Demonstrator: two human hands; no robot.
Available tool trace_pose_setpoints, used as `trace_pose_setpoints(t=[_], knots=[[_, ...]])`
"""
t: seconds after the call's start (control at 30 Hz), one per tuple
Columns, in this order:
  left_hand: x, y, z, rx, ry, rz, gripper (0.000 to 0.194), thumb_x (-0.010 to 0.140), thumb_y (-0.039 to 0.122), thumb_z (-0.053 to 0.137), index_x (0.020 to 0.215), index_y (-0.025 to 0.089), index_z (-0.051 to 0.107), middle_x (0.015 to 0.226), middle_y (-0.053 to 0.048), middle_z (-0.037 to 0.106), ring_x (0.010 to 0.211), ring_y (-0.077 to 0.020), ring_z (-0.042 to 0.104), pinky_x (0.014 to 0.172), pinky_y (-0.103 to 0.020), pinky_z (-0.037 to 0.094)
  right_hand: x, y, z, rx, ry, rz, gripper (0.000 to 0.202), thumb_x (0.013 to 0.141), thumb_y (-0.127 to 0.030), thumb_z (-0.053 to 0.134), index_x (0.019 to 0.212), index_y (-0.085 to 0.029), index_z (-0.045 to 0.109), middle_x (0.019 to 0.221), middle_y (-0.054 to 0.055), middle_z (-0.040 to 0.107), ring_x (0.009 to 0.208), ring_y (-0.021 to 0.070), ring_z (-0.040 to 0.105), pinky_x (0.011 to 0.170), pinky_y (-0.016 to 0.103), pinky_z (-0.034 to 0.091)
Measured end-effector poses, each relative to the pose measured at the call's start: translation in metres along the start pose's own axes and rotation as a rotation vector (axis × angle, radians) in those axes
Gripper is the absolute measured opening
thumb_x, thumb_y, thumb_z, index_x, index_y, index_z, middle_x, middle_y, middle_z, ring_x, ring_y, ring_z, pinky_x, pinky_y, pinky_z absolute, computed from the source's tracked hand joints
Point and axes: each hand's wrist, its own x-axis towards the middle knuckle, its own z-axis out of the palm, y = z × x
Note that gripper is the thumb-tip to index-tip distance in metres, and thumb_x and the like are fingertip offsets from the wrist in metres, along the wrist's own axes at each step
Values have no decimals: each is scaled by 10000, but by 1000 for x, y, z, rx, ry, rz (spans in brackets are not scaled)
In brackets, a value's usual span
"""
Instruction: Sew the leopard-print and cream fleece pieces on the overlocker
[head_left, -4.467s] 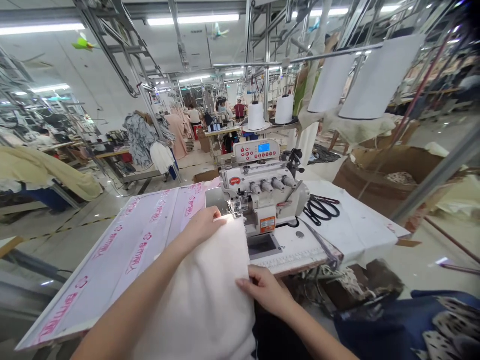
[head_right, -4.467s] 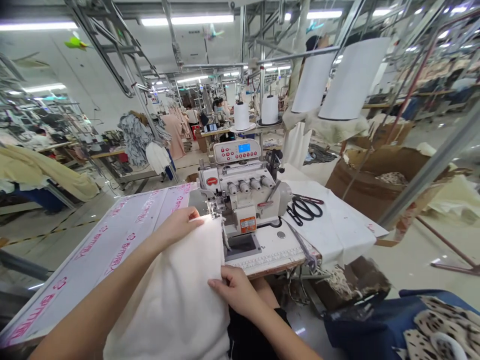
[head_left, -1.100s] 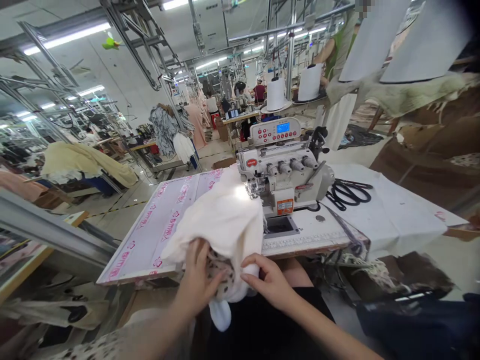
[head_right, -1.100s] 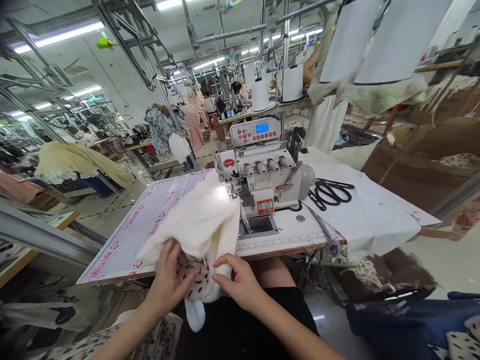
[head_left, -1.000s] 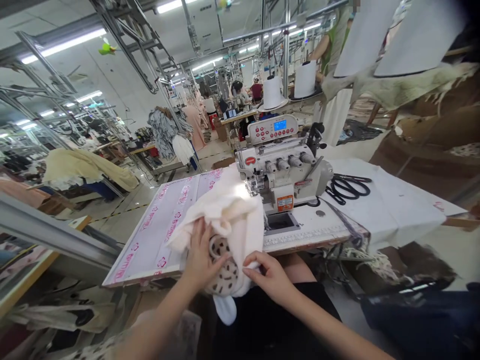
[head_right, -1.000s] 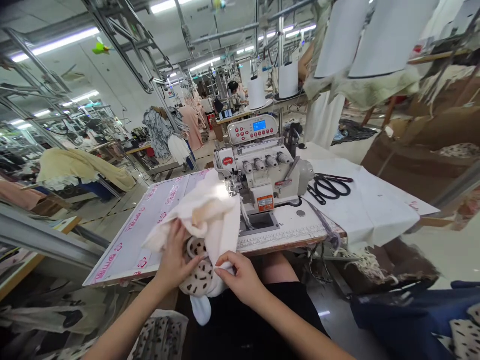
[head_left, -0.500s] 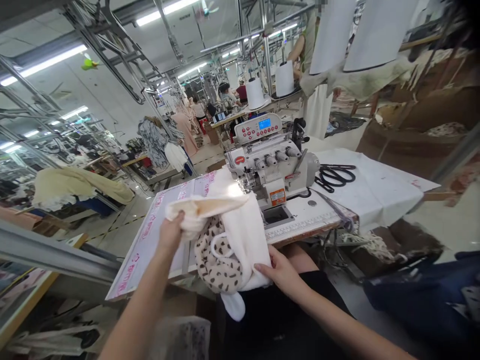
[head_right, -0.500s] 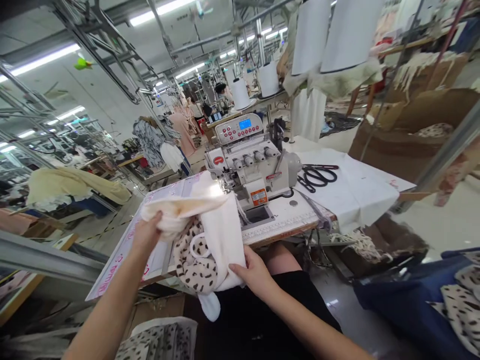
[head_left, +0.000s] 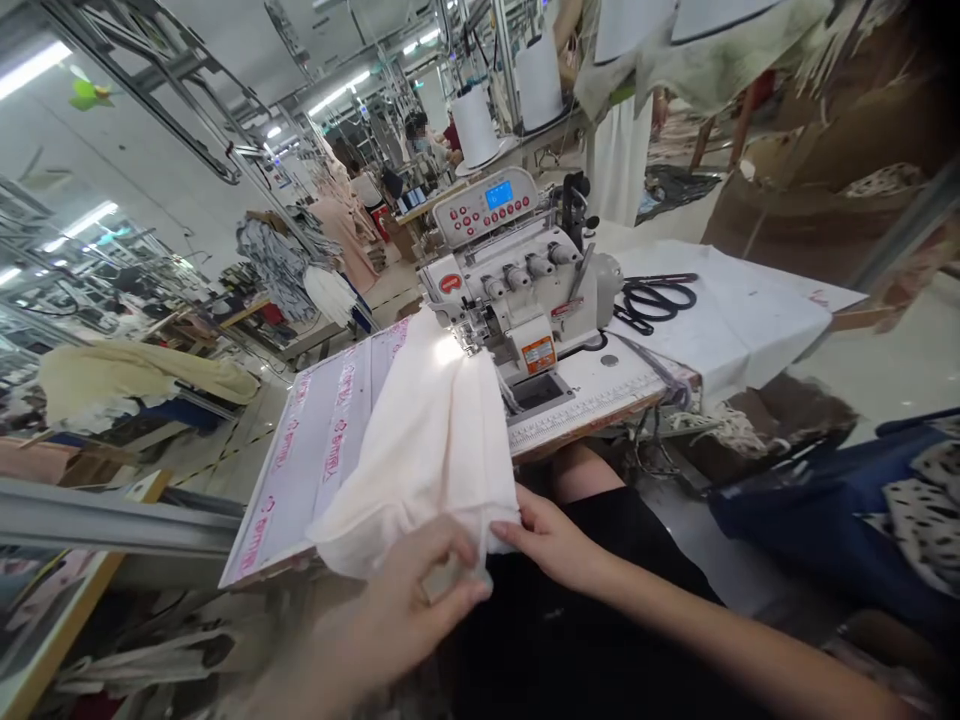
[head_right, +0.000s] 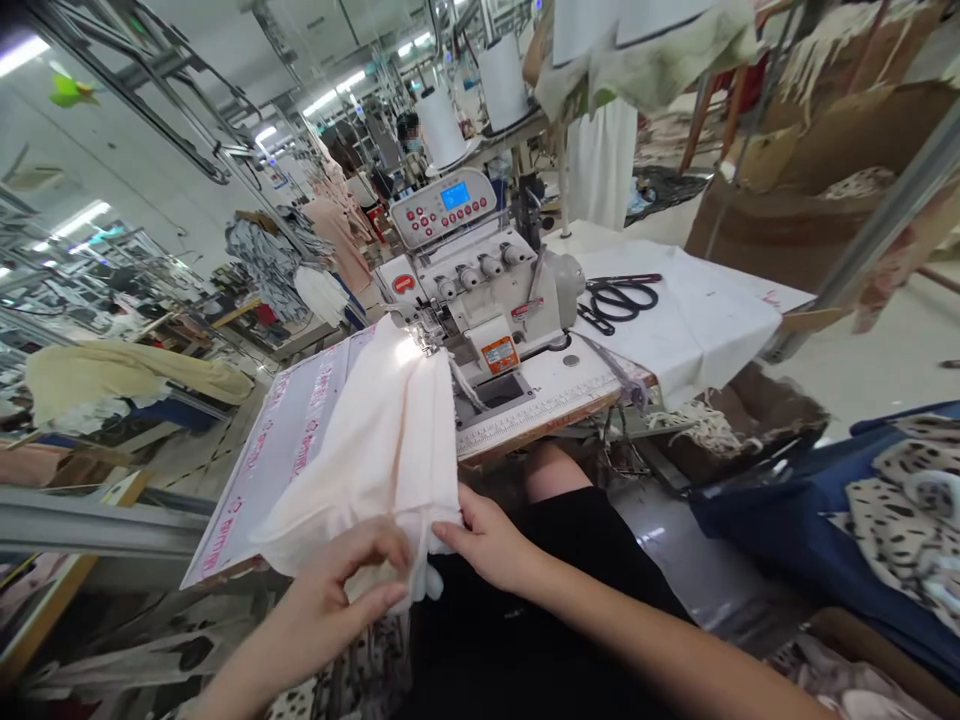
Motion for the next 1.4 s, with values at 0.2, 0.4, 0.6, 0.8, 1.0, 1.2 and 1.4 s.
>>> trace_pose_setpoints(t=[0.2,0.4,0.6,0.8,1.0,1.2,1.4], knots=[[24,-14,63,23,494,-83,457,755,135,460,1201,163,361,1108,-124,453,1045,-224,455,912,-409,386,-6,-2,-1,-238,52,-40,270,851,-281,458,1091,-183,531,970,49,575,883,182,519,860,341,399],[31,-24,61,-6,491,-86,264,856,157,329,1079,174,470,1003,-99,515,978,-203,495,861,-378,410,-6,4,-2,-241,126,10,176,823,-294,496,898,-166,590,806,26,573,772,173,525,717,289,439],[23,-4,50,73,486,49,129,869,194,379,891,186,506,747,-30,526,699,-140,525,640,-269,432,-11,-12,2,-429,150,-43,201,816,-279,512,653,-162,529,644,-12,454,636,130,444,590,238,367],[23,-1,52,158,444,189,222,848,145,425,1047,193,513,836,-58,570,761,-140,558,667,-260,474,-16,-25,4,-428,132,-66,205,853,-250,447,670,-171,492,653,-10,464,637,127,442,601,237,357],[22,2,49,92,483,206,232,823,115,470,1026,202,543,876,-54,565,801,-127,560,698,-237,489,-15,-26,2,-433,134,-85,218,865,-251,424,674,-171,492,657,-7,468,642,131,444,600,240,361],[26,7,44,41,443,232,195,823,109,469,979,179,563,849,-57,576,778,-127,554,680,-241,484,-14,-27,1,-435,153,-112,180,861,-220,432,719,-162,526,685,6,511,651,132,466,605,239,377],[29,5,45,76,418,267,211,816,94,482,998,161,565,850,-51,573,768,-119,550,677,-233,481,-16,-26,1,-438,167,-90,160,847,-186,434,713,-160,519,693,4,519,656,129,472,614,237,377]])
